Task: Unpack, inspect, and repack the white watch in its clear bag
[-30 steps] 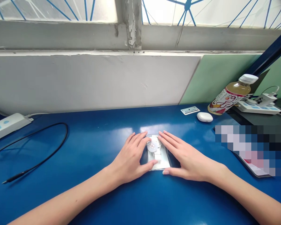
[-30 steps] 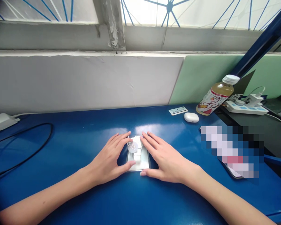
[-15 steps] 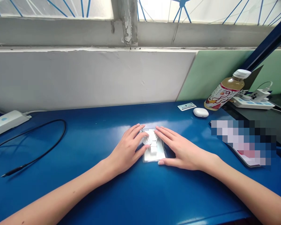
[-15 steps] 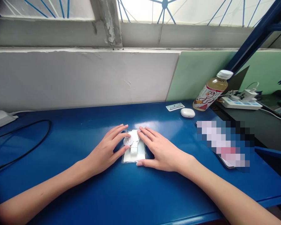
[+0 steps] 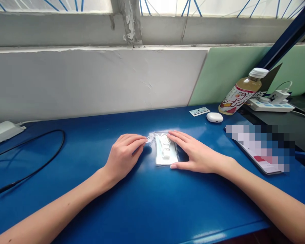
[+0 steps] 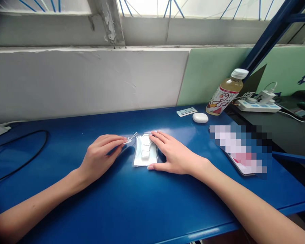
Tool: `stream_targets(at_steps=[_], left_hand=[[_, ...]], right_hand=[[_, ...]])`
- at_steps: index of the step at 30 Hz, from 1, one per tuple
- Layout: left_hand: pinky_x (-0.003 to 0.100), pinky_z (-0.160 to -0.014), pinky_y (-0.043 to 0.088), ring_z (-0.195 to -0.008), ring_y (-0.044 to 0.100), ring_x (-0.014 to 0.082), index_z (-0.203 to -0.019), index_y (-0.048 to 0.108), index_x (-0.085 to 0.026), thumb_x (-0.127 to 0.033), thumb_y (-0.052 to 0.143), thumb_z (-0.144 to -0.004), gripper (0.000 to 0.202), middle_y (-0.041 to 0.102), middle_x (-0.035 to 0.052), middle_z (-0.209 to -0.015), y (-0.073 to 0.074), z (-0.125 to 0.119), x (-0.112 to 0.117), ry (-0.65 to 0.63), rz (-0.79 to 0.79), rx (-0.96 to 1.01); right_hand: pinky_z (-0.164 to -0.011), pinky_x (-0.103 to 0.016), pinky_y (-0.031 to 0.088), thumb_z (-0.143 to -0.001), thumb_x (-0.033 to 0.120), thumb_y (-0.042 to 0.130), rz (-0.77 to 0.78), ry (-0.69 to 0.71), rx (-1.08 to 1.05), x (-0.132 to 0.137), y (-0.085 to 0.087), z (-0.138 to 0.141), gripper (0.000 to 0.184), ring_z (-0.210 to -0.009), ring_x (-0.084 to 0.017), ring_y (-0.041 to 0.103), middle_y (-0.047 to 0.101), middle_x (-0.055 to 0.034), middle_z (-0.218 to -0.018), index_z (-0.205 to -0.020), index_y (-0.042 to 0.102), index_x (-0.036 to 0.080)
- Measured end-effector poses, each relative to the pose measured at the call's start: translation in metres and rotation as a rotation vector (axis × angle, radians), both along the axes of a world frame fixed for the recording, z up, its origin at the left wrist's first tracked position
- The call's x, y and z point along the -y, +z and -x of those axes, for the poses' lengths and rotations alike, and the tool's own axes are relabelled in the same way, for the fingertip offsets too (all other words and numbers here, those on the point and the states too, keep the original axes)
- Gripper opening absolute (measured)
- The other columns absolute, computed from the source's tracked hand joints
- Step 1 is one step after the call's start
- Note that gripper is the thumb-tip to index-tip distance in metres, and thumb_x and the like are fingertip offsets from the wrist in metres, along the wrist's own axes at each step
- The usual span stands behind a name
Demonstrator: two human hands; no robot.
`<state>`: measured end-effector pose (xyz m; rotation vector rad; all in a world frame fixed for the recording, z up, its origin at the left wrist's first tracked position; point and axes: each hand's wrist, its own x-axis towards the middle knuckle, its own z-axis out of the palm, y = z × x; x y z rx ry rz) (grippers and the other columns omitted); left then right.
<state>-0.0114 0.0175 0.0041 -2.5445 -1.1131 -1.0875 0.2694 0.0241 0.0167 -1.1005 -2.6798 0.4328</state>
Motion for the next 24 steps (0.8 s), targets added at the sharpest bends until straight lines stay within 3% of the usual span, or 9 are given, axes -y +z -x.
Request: stream_targets(at_steps=[6,12,24], left_hand=[[0.051,-0.088,0.054,-0.095,0.072,0.0297,-0.099,0.075,-0.015,-0.018,0.058,-0.097,0.017,0.078,0.0072,-0.099,-0.0059,0.0019,-0.0012,0.022,-0.024,-0.170],[0.044,-0.088,0.058,-0.107,0.066,0.0286,-0.110,0.074,-0.015,-0.021,0.051,-0.100,0.026,0.075,0.0102,-0.110,-0.0085,0.0015,-0.0029,-0.066,0.145,-0.158],[0.047,-0.096,0.054,-0.113,0.064,0.0282,-0.107,0.074,-0.017,-0.020,0.048,-0.097,0.028,0.073,0.0104,-0.113,-0.0039,0.0000,-0.0022,-0.051,0.248,-0.154]], right_hand=[[-0.117,-0.055,0.034,-0.082,0.066,0.063,0.004,-0.001,-0.014,-0.0036,0.0023,-0.0042,0.097,-0.149,-0.037,0.029,0.033,-0.0222,-0.160,-0.155,0.031,0.011],[-0.117,-0.054,0.035,-0.082,0.067,0.063,0.002,0.002,-0.022,-0.0035,0.0017,-0.0028,0.096,-0.148,-0.036,0.030,0.032,-0.0214,-0.161,-0.155,0.031,0.013],[-0.118,-0.054,0.033,-0.083,0.068,0.060,-0.023,0.021,-0.027,-0.0023,0.0006,-0.0034,0.098,-0.149,-0.036,0.029,0.031,-0.0232,-0.161,-0.156,0.028,0.011]])
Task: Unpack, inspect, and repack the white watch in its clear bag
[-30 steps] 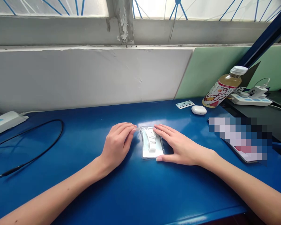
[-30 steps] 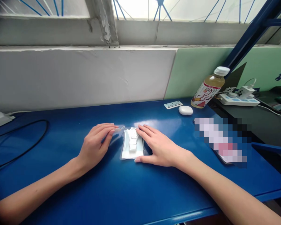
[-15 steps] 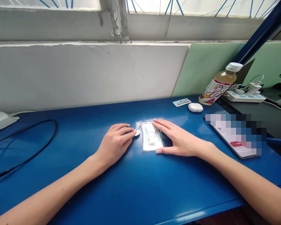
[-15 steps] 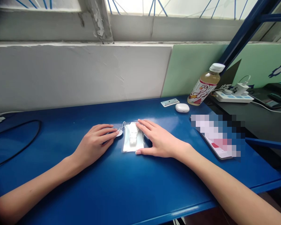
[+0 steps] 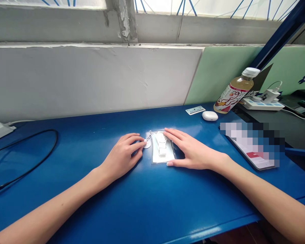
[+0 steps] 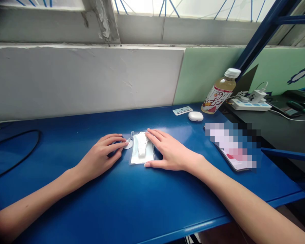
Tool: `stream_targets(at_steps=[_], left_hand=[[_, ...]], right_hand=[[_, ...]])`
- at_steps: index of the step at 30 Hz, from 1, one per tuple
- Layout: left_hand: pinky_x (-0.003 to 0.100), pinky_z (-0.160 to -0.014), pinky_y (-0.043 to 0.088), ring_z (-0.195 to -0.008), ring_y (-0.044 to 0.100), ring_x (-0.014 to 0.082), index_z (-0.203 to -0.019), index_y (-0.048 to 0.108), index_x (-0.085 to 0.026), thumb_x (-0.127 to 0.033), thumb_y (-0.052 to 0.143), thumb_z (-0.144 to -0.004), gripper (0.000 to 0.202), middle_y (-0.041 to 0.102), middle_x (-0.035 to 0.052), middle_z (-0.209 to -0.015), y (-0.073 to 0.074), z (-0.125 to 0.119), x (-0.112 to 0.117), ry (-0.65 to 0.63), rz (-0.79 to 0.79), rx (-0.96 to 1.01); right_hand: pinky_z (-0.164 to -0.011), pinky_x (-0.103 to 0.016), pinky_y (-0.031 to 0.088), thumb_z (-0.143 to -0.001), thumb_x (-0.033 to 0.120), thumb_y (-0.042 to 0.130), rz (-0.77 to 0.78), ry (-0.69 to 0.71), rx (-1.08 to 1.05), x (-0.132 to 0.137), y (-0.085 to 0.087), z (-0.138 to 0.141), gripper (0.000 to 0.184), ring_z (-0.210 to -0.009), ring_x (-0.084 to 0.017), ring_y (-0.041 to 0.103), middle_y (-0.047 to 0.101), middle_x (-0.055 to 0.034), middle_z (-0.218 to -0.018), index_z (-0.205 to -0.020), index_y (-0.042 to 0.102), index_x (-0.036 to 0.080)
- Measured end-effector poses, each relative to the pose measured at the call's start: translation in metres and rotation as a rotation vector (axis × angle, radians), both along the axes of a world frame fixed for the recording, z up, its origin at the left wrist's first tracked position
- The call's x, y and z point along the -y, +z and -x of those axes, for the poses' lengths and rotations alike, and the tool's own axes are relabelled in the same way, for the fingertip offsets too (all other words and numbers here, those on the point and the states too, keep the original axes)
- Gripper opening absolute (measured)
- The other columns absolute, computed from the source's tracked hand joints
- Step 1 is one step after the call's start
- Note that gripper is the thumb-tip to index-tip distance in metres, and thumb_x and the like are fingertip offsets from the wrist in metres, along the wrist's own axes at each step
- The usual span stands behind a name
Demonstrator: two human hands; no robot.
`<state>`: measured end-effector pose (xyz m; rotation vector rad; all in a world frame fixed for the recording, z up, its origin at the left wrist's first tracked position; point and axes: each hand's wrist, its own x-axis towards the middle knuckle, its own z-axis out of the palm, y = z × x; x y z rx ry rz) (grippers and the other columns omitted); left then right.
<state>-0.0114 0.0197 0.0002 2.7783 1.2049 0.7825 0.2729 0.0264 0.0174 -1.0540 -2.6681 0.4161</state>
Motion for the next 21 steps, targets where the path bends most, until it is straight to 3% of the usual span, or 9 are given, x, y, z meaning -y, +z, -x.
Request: stream_targets(at_steps=[7,11,15,21], left_hand=[[0.048,-0.095,0.055,-0.110,0.065,0.0296,-0.120,0.064,-0.014,-0.026,0.052,-0.097,0.029,0.072,0.0130,-0.114,0.003,-0.006,0.011,0.128,-0.069,0.086],[0.049,-0.103,0.051,-0.124,0.058,0.0313,-0.135,0.053,-0.015,-0.033,0.056,-0.095,0.043,0.063,0.0154,-0.131,0.006,-0.008,0.014,0.064,0.057,0.081],[0.054,-0.112,0.042,-0.140,0.042,0.0361,-0.148,0.037,-0.014,-0.045,0.064,-0.091,0.071,0.044,0.0206,-0.152,0.006,-0.008,0.016,-0.006,0.139,-0.003],[0.055,-0.117,0.035,-0.148,0.029,0.0371,-0.155,0.023,-0.015,-0.055,0.067,-0.087,0.091,0.032,0.0218,-0.159,0.006,-0.008,0.017,-0.032,0.181,-0.059]], right_hand=[[-0.117,-0.056,0.033,-0.091,0.060,0.054,0.005,-0.040,-0.029,-0.002,0.000,-0.004,0.090,-0.149,-0.036,0.028,0.027,-0.0228,-0.162,-0.159,0.018,0.013],[-0.118,-0.055,0.034,-0.091,0.059,0.054,-0.007,-0.048,0.023,-0.003,0.000,-0.004,0.089,-0.149,-0.036,0.029,0.030,-0.0242,-0.161,-0.158,0.021,0.009],[-0.117,-0.055,0.035,-0.091,0.058,0.056,-0.021,-0.028,0.014,-0.002,-0.002,-0.002,0.086,-0.148,-0.036,0.031,0.035,-0.0227,-0.159,-0.156,0.026,0.010],[-0.115,-0.057,0.037,-0.091,0.056,0.057,-0.039,0.027,-0.043,0.001,-0.007,0.000,0.085,-0.147,-0.036,0.034,0.038,-0.0210,-0.158,-0.157,0.026,0.013]])
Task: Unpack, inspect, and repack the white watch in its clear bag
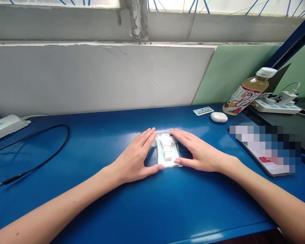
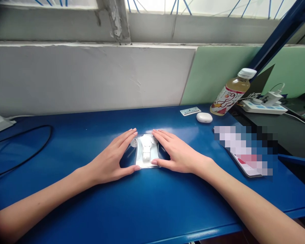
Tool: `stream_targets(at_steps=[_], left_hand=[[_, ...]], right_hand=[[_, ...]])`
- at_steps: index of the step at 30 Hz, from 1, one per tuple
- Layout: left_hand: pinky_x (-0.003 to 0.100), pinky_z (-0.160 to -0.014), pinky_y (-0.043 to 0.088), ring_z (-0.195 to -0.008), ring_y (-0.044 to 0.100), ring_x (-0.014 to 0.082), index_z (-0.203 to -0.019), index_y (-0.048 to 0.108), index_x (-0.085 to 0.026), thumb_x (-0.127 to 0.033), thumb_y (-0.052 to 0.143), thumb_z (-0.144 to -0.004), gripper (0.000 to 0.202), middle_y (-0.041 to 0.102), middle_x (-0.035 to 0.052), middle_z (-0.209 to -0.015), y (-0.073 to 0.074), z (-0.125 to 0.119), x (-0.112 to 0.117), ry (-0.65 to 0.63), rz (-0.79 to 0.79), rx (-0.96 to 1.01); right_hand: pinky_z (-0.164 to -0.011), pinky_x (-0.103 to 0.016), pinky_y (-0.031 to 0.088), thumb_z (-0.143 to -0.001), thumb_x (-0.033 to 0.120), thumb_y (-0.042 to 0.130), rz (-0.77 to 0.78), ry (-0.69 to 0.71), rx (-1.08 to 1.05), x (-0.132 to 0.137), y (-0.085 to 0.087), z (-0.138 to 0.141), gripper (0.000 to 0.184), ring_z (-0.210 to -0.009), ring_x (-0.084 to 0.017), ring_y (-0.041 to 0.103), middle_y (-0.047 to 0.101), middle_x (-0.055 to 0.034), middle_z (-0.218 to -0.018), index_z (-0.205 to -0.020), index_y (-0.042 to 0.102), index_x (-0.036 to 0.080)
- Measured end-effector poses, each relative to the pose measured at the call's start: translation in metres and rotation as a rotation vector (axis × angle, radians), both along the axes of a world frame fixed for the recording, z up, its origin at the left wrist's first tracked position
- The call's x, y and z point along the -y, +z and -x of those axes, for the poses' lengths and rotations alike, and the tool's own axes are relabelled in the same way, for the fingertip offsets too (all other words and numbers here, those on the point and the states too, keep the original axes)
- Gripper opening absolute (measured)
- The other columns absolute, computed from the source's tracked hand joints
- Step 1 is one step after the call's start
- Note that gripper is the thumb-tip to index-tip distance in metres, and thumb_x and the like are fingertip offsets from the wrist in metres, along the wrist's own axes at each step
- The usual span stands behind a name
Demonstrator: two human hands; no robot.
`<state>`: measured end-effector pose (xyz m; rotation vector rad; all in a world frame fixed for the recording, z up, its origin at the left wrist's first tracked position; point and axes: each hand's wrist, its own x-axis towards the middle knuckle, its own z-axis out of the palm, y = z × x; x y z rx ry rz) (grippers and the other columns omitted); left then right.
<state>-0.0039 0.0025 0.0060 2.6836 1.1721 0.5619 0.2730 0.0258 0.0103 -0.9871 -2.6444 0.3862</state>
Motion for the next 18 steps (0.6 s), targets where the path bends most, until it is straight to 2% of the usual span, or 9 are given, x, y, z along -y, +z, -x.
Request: stream_targets(at_steps=[2,6,11,15,18], left_hand=[[0.056,-0.117,0.035,-0.148,0.029,0.0373,-0.156,0.021,-0.015,-0.057,0.067,-0.086,0.093,0.033,0.0216,-0.158,0.0004,-0.0002,-0.0001,-0.010,0.023,-0.007],[0.056,-0.116,0.036,-0.146,0.034,0.0368,-0.154,0.024,-0.015,-0.054,0.068,-0.086,0.091,0.039,0.0213,-0.155,0.0009,-0.0009,0.0004,-0.010,0.036,0.003],[0.056,-0.116,0.036,-0.145,0.034,0.0372,-0.154,0.026,-0.018,-0.049,0.070,-0.084,0.088,0.040,0.0196,-0.154,0.0015,-0.0014,0.0016,-0.003,0.048,0.036],[0.055,-0.116,0.037,-0.147,0.032,0.0361,-0.152,0.031,-0.017,-0.035,0.063,-0.088,0.074,0.038,0.0193,-0.155,0.0007,-0.0001,0.0022,-0.005,0.034,0.025],[0.053,-0.116,0.038,-0.145,0.035,0.0334,-0.147,0.039,-0.014,-0.020,0.051,-0.091,0.058,0.043,0.0191,-0.150,-0.0011,0.0003,0.0023,-0.015,-0.008,0.021]], right_hand=[[-0.115,-0.058,0.038,-0.091,0.055,0.058,0.002,0.006,-0.012,0.0003,-0.0009,-0.0005,0.085,-0.147,-0.036,0.034,0.037,-0.0199,-0.159,-0.158,0.024,0.016],[-0.115,-0.058,0.037,-0.091,0.055,0.058,0.011,-0.013,0.028,0.0000,0.0001,-0.0024,0.085,-0.148,-0.037,0.032,0.035,-0.0213,-0.160,-0.158,0.023,0.014],[-0.113,-0.059,0.039,-0.091,0.054,0.059,0.005,-0.016,0.037,-0.0004,0.0020,-0.0016,0.082,-0.146,-0.038,0.034,0.037,-0.0203,-0.159,-0.157,0.028,0.016],[-0.109,-0.054,0.046,-0.093,0.051,0.056,-0.046,-0.063,0.027,-0.0002,0.0022,0.0004,0.068,-0.136,-0.035,0.048,0.050,-0.0212,-0.148,-0.147,0.043,0.012],[-0.102,-0.050,0.051,-0.094,0.046,0.056,-0.121,-0.131,-0.018,0.0008,0.0049,0.0010,0.047,-0.124,-0.033,0.057,0.066,-0.0173,-0.129,-0.128,0.061,0.014]])
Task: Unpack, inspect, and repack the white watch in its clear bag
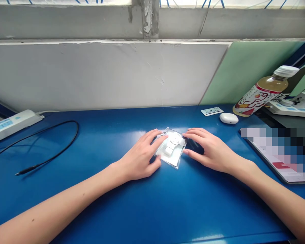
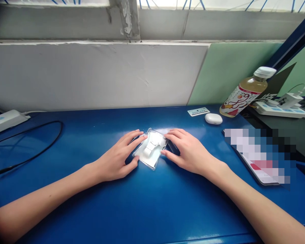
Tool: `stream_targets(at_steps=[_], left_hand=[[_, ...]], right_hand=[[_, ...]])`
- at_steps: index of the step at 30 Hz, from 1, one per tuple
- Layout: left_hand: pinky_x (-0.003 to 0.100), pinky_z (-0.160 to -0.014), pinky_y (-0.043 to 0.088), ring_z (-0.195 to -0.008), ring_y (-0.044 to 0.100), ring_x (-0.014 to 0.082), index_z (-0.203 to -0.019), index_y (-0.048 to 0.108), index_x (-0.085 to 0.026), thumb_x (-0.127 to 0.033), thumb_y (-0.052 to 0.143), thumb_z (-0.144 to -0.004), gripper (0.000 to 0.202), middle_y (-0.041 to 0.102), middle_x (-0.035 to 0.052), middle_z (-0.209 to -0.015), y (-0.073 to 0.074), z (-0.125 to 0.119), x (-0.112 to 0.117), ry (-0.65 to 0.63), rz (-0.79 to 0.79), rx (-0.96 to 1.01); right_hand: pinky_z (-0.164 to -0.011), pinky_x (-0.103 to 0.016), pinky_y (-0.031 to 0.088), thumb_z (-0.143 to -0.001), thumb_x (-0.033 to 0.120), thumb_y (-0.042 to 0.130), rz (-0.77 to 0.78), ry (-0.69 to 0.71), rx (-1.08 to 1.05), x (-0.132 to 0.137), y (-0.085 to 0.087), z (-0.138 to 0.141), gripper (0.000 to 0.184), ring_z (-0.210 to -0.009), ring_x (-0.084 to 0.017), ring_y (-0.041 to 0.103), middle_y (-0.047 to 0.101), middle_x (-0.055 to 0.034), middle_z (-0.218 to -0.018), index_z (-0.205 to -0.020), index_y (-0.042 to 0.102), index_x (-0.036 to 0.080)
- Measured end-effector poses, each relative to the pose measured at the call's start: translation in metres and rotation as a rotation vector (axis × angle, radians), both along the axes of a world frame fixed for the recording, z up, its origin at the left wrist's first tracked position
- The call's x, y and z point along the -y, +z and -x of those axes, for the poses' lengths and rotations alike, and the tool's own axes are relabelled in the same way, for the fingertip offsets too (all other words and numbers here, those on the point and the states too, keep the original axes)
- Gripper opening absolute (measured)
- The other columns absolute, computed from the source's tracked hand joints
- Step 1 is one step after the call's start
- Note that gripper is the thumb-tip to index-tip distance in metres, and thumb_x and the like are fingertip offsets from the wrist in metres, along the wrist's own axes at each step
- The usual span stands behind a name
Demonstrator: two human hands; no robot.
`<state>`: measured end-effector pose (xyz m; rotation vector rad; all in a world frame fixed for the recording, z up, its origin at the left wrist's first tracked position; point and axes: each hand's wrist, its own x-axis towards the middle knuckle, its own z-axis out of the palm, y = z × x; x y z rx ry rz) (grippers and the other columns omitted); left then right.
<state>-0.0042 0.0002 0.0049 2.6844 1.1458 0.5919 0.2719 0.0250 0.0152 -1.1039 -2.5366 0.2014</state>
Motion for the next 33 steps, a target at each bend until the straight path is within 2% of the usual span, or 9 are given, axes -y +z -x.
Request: stream_targets(at_steps=[3,6,9,12,14,19,23,29,33], left_hand=[[0.055,-0.113,0.041,-0.141,0.040,0.0336,-0.141,0.046,-0.013,-0.019,0.046,-0.095,0.046,0.051,0.0191,-0.143,-0.002,-0.001,0.000,0.041,-0.041,0.018],[0.056,-0.112,0.042,-0.140,0.042,0.0360,-0.137,0.050,-0.013,-0.034,0.054,-0.096,0.046,0.055,0.0191,-0.140,-0.002,-0.001,-0.001,0.060,-0.046,0.024],[0.057,-0.112,0.042,-0.142,0.038,0.0371,-0.139,0.050,-0.013,-0.037,0.059,-0.093,0.052,0.052,0.0200,-0.143,-0.001,0.001,-0.001,0.024,-0.024,0.005],[0.059,-0.113,0.040,-0.145,0.033,0.0376,-0.145,0.046,-0.016,-0.032,0.054,-0.094,0.053,0.045,0.0191,-0.150,0.000,0.002,-0.001,0.008,0.011,-0.047],[0.059,-0.113,0.038,-0.146,0.031,0.0380,-0.146,0.045,-0.016,-0.032,0.053,-0.095,0.054,0.042,0.0194,-0.152,-0.001,0.002,-0.002,0.023,0.022,-0.067],[0.057,-0.115,0.037,-0.144,0.033,0.0389,-0.138,0.052,-0.007,-0.043,0.054,-0.096,0.055,0.045,0.0238,-0.148,-0.004,0.002,-0.003,0.086,-0.008,-0.041],[0.059,-0.114,0.038,-0.144,0.033,0.0398,-0.139,0.050,-0.010,-0.054,0.058,-0.093,0.064,0.046,0.0223,-0.148,-0.005,0.002,-0.004,0.077,-0.004,-0.042],[0.063,-0.114,0.035,-0.145,0.030,0.0435,-0.136,0.054,-0.011,-0.058,0.065,-0.087,0.069,0.049,0.0210,-0.146,-0.003,0.002,-0.006,0.089,0.013,-0.056],[0.065,-0.116,0.029,-0.147,0.026,0.0447,-0.138,0.053,-0.011,-0.060,0.064,-0.087,0.072,0.049,0.0199,-0.148,0.001,0.001,-0.006,0.090,0.045,-0.087]], right_hand=[[-0.095,-0.046,0.055,-0.096,0.038,0.055,-0.021,0.021,-0.046,0.001,0.006,-0.001,0.025,-0.113,-0.030,0.064,0.075,-0.0108,-0.103,-0.104,0.070,0.020],[-0.090,-0.043,0.057,-0.097,0.030,0.051,0.044,0.100,-0.045,0.001,0.014,-0.005,0.021,-0.103,-0.027,0.068,0.076,-0.0072,-0.093,-0.093,0.070,0.023],[-0.094,-0.046,0.057,-0.095,0.033,0.054,0.029,0.084,-0.055,-0.001,0.016,-0.008,0.021,-0.110,-0.029,0.066,0.073,-0.0099,-0.112,-0.105,0.069,0.023],[-0.102,-0.050,0.053,-0.093,0.041,0.059,0.030,0.084,-0.027,-0.002,0.013,-0.010,0.046,-0.127,-0.033,0.057,0.059,-0.0136,-0.140,-0.134,0.058,0.022],[-0.106,-0.051,0.050,-0.092,0.045,0.059,0.064,0.118,0.019,-0.002,0.010,-0.009,0.056,-0.134,-0.033,0.051,0.052,-0.0141,-0.148,-0.143,0.050,0.021],[-0.108,-0.050,0.048,-0.093,0.046,0.058,0.110,0.125,0.036,-0.004,0.006,-0.008,0.059,-0.136,-0.033,0.049,0.053,-0.0170,-0.147,-0.143,0.047,0.016],[-0.110,-0.049,0.047,-0.091,0.047,0.060,0.131,0.101,0.029,-0.007,0.005,-0.011,0.060,-0.137,-0.033,0.047,0.052,-0.0181,-0.147,-0.140,0.049,0.015],[-0.111,-0.050,0.046,-0.087,0.050,0.065,0.176,0.088,-0.002,-0.009,0.004,-0.014,0.060,-0.139,-0.033,0.046,0.049,-0.0151,-0.150,-0.138,0.052,0.021],[-0.111,-0.049,0.045,-0.088,0.051,0.064,0.202,0.092,-0.003,-0.009,0.004,-0.014,0.060,-0.139,-0.032,0.045,0.048,-0.0154,-0.151,-0.138,0.051,0.020]])
